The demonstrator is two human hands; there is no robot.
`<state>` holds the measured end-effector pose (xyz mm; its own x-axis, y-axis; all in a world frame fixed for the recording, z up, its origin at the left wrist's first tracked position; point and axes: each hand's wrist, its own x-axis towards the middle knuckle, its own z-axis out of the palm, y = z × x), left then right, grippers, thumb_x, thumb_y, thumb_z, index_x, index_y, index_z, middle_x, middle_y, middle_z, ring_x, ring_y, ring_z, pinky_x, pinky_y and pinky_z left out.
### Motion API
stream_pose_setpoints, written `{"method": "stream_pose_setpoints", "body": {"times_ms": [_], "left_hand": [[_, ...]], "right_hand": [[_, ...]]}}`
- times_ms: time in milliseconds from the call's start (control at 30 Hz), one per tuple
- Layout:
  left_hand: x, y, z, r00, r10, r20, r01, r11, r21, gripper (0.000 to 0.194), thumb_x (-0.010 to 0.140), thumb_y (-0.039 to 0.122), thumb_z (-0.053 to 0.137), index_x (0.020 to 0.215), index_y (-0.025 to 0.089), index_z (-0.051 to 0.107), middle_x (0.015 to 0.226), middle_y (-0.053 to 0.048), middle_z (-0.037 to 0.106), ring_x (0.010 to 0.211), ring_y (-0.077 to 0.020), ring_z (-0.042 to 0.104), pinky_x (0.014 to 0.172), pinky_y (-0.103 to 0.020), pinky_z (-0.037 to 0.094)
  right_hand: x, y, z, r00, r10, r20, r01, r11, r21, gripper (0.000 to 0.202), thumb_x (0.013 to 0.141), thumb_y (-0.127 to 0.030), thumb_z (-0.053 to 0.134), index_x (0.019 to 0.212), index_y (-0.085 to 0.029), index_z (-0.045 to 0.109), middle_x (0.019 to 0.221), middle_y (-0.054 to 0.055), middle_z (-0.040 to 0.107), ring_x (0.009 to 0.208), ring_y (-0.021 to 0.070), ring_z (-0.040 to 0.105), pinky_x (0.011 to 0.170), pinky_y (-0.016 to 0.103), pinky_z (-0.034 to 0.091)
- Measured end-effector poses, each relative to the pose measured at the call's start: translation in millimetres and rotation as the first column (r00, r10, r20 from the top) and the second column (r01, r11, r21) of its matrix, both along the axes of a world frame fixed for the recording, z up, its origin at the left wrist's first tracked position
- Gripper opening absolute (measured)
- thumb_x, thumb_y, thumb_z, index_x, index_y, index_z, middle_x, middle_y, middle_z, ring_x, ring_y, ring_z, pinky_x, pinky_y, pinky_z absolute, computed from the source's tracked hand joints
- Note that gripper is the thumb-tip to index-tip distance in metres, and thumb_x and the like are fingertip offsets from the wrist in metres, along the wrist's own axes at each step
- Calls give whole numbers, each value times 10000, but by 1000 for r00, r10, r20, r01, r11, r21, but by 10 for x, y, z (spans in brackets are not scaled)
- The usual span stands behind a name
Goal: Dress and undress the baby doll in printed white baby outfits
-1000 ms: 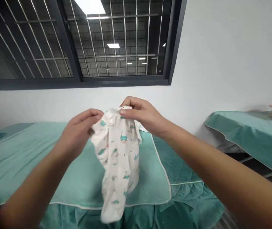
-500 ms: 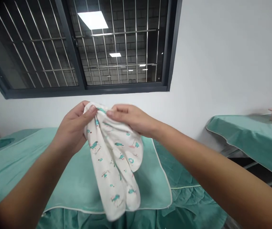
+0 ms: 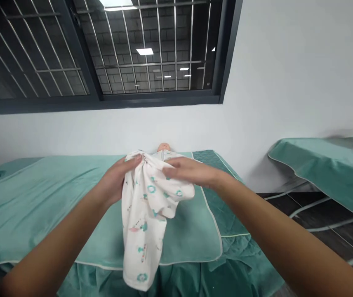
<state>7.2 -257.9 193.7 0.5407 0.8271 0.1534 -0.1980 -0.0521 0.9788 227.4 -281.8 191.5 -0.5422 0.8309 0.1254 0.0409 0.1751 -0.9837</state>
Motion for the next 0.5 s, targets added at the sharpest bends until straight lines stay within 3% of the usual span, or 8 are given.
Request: {"method": "stream_pose_setpoints", "body": {"times_ms": [67,100,167,233,333,433,500], "left_hand": [[50,47,-87,1000,-5,22,6,998,-57,430,812,504,698,1071,160,687,912,-96,727,835,-262,692,690,-313,541],[66,60,-138,1000,-26,13,27,997,-75,451,821,522,684,1090,160,687,921,-101,730,853,-267,695,706,-322,545],[65,72,-244,995,-100,-14,98,991,-95,509,824,572,660,1126,164,691,942,-113,738,897,-282,700,750,-349,552],[19,81,-335,970,-232,-73,224,969,-102,538,778,566,713,1130,159,705,982,-127,744,947,-302,697,792,-373,554],[-66,120,-411,922,-354,-153,340,933,-116,538,662,397,854,1115,139,718,1057,-142,741,998,-319,688,832,-381,551],[-76,182,-442,985,-169,-21,166,981,-101,530,705,370,822,1164,139,693,1070,-141,741,968,-312,700,818,-381,554],[-51,216,-472,997,-34,63,40,995,-96,525,748,405,781,1193,148,675,1041,-130,746,925,-306,709,759,-365,558]], "right_hand": [[-23,17,-142,993,41,109,-37,998,-41,391,760,-504,773,938,-157,743,920,55,745,785,182,674,704,269,533],[-44,31,-194,997,-2,72,6,998,-57,388,768,-502,767,948,-159,741,919,57,748,797,192,683,728,286,542],[-94,74,-248,974,-179,-141,167,981,-97,402,809,-529,719,974,-163,725,919,68,751,820,209,697,757,313,556],[-139,123,-248,883,-316,-346,280,948,-151,422,849,-552,662,1017,-167,706,972,85,750,893,227,702,806,331,560],[-203,158,-258,830,-344,-438,299,939,-170,500,912,-614,516,1097,-177,676,1047,98,738,985,247,692,848,360,558],[-292,115,-387,890,-280,-361,231,957,-173,603,901,-693,457,1142,-179,659,1001,95,741,934,250,700,808,376,568],[-361,68,-512,970,-102,-219,70,986,-149,562,819,-649,635,1113,-173,675,966,80,744,910,241,696,828,373,560]]}}
